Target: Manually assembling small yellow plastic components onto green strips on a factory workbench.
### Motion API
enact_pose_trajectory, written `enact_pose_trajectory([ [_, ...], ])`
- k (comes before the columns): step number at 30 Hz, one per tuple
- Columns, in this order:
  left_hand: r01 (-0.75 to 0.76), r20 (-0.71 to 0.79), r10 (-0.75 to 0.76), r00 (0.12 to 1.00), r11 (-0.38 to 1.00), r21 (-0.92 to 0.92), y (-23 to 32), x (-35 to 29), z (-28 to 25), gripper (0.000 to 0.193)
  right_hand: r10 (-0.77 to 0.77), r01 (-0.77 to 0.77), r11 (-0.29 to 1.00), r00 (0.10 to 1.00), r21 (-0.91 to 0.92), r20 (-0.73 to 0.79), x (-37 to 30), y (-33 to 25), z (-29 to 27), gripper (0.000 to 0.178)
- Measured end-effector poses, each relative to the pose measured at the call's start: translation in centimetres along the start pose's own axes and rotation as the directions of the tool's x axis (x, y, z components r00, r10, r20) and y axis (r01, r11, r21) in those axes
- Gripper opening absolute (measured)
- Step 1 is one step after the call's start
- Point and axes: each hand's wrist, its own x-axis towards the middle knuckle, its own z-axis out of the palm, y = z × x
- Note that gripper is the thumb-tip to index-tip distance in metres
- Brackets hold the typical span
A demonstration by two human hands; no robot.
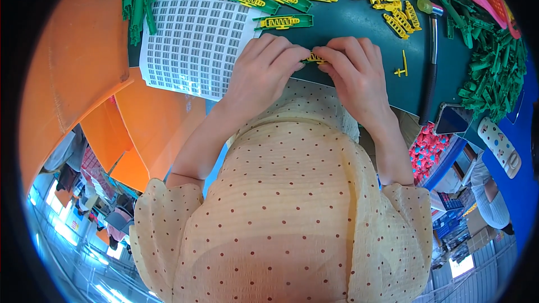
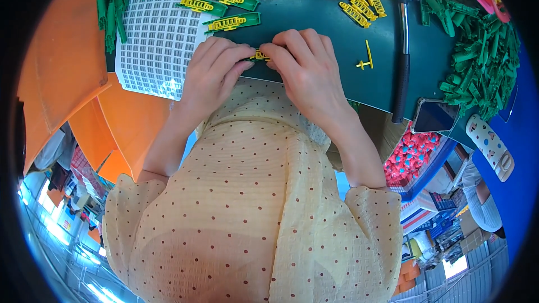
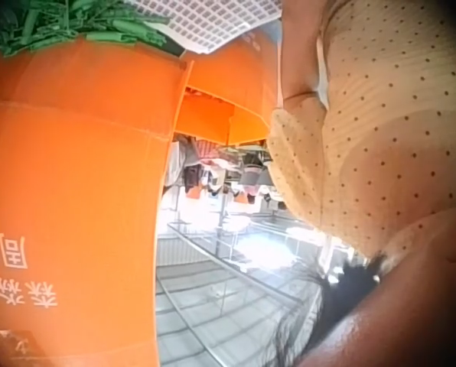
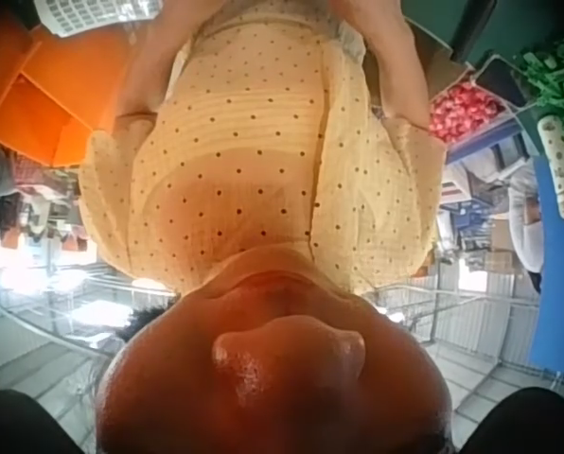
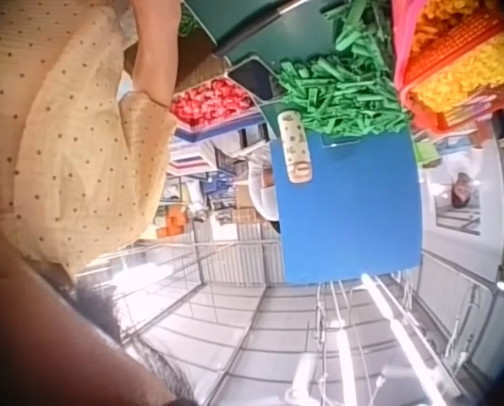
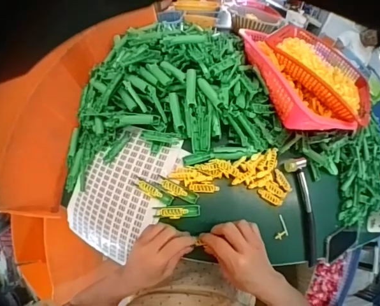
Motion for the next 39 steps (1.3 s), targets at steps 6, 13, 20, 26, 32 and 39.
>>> enact_pose_trajectory([
  [6,-0.045,0.033,0.043,0.999,0.997,0.07,-0.1,-0.3,0.1,0.029,0.017,-0.017,1.0,1.0,-0.014,0.012,0.1,-0.1,-0.1,0.032],
  [13,-0.051,0.075,0.043,0.996,0.993,0.108,0.3,0.1,-0.3,0.029,0.055,-0.054,0.998,0.998,-0.02,0.037,0.5,-0.3,-0.4,0.026],
  [20,-0.052,0.091,0.039,0.995,0.987,0.154,1.0,0.2,-0.6,0.013,0.06,-0.065,0.997,0.99,0.041,0.127,1.3,-0.1,-0.9,0.024],
  [26,-0.012,0.065,0.005,0.998,0.993,0.117,0.7,0.4,-0.2,0.013,0.04,-0.038,0.999,0.993,-0.02,0.115,0.9,0.2,-0.3,0.028],
  [32,0.029,-0.126,-0.021,0.992,0.998,0.056,0.9,0.6,-1.3,0.022,-0.01,0.009,1.0,0.999,-0.023,-0.035,1.0,0.2,1.5,0.035],
  [39,0.14,-0.339,-0.034,0.94,0.946,0.293,-5.5,2.0,-6.1,0.022,-0.049,0.051,0.999,0.986,0.01,-0.157,2.9,0.0,3.9,0.025],
])
